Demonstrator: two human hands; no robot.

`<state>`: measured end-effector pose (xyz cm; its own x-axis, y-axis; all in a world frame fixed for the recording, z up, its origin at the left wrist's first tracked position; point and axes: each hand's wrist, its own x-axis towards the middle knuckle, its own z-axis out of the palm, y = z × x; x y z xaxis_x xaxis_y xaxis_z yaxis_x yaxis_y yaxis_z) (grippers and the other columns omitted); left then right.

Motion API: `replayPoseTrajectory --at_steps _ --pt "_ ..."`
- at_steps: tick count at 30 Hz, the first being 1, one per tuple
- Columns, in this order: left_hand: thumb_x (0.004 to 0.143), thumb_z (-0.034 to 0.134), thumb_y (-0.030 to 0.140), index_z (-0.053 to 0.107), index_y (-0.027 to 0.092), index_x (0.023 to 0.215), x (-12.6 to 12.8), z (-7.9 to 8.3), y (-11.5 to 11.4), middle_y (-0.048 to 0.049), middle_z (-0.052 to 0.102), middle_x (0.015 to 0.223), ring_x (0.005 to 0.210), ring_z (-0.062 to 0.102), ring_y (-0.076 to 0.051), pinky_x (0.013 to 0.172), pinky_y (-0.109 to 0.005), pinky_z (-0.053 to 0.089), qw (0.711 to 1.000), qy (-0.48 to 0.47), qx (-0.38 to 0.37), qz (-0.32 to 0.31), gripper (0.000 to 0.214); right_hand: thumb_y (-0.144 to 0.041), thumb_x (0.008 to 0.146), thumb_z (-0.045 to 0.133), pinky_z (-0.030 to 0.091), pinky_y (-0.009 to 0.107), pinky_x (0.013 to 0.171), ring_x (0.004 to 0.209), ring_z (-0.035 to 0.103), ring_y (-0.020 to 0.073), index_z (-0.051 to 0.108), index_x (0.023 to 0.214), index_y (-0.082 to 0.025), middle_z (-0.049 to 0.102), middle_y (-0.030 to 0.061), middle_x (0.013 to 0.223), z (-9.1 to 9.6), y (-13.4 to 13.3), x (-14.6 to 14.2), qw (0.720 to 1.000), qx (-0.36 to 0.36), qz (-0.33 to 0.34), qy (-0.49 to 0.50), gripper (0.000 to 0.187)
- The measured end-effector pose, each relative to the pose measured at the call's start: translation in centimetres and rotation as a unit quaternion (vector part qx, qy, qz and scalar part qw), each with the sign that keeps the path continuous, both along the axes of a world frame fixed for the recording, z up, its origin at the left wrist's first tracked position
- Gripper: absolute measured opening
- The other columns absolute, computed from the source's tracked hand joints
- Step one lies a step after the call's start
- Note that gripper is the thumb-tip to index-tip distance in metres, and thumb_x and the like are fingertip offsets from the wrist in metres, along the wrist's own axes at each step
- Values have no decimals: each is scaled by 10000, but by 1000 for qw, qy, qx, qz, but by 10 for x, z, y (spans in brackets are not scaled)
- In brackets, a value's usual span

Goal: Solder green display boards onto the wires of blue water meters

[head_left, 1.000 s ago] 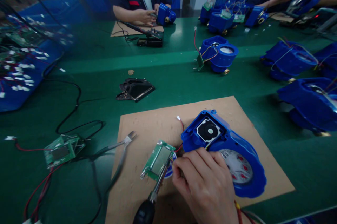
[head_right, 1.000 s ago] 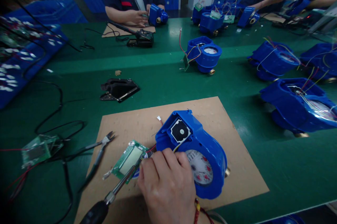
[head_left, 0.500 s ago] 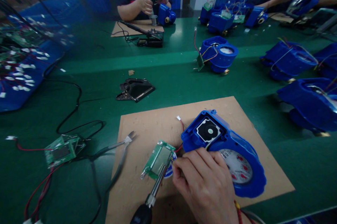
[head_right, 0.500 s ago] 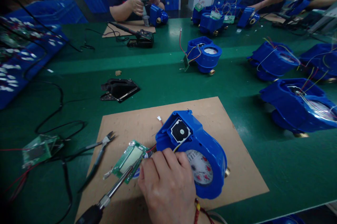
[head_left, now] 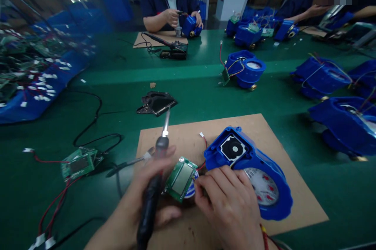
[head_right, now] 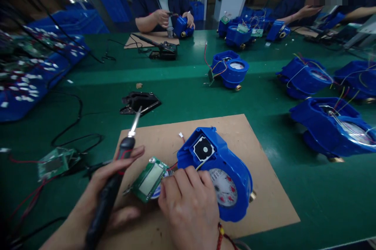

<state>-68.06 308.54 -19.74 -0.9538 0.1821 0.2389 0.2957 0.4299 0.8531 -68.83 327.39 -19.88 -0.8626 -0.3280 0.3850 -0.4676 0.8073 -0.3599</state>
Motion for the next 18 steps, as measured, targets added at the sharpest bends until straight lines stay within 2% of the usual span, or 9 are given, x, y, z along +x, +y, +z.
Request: replayPoseTrajectory --at_steps 3,6,10,12,15,18 --pt "674 685 319 436 264 1139 -16 -5 5 -75 464 1257 1159 439 -269 998 -441 363 995 -56 47 -67 531 -174 768 534 246 320 607 643 475 157 522 638 -209 543 -31 622 0 0 0 1000 -1 -1 1 135" --pt "696 653 349 454 253 1112 -18 -11 4 -85 499 1219 1136 465 -268 974 -435 392 994 -58 57 -73 471 -175 771 530 252 314 605 641 471 152 523 634 -206 541 -26 618 -1 0 -1 1000 1 1 -3 141" --pt "667 690 365 396 242 1159 -10 -20 -2 -110 429 1276 1207 373 -292 1015 -499 312 995 -63 48 -63 587 -180 789 518 278 311 612 661 484 151 552 671 -205 559 -16 652 2 0 -1 1000 0 8 -17 126" --pt "643 720 351 364 254 1175 -7 -24 -5 -107 397 1296 1232 332 -291 1025 -504 290 996 -60 29 -53 648 -190 791 527 314 316 645 721 506 158 585 794 -210 590 -6 751 10 6 1 999 -26 24 -16 61" --pt "626 743 317 335 264 1182 -4 -31 -6 -106 373 1307 1245 309 -277 1038 -498 272 998 -51 -2 -41 691 -187 778 551 370 330 736 848 522 168 568 987 -203 601 21 920 30 26 5 994 -89 55 28 210" --pt "640 731 318 321 270 1187 -4 -36 -4 -90 374 1305 1242 308 -258 1041 -490 263 998 -29 -36 -32 685 -151 758 573 410 324 762 881 533 165 568 985 -188 598 39 933 53 57 1 990 -108 60 73 231"
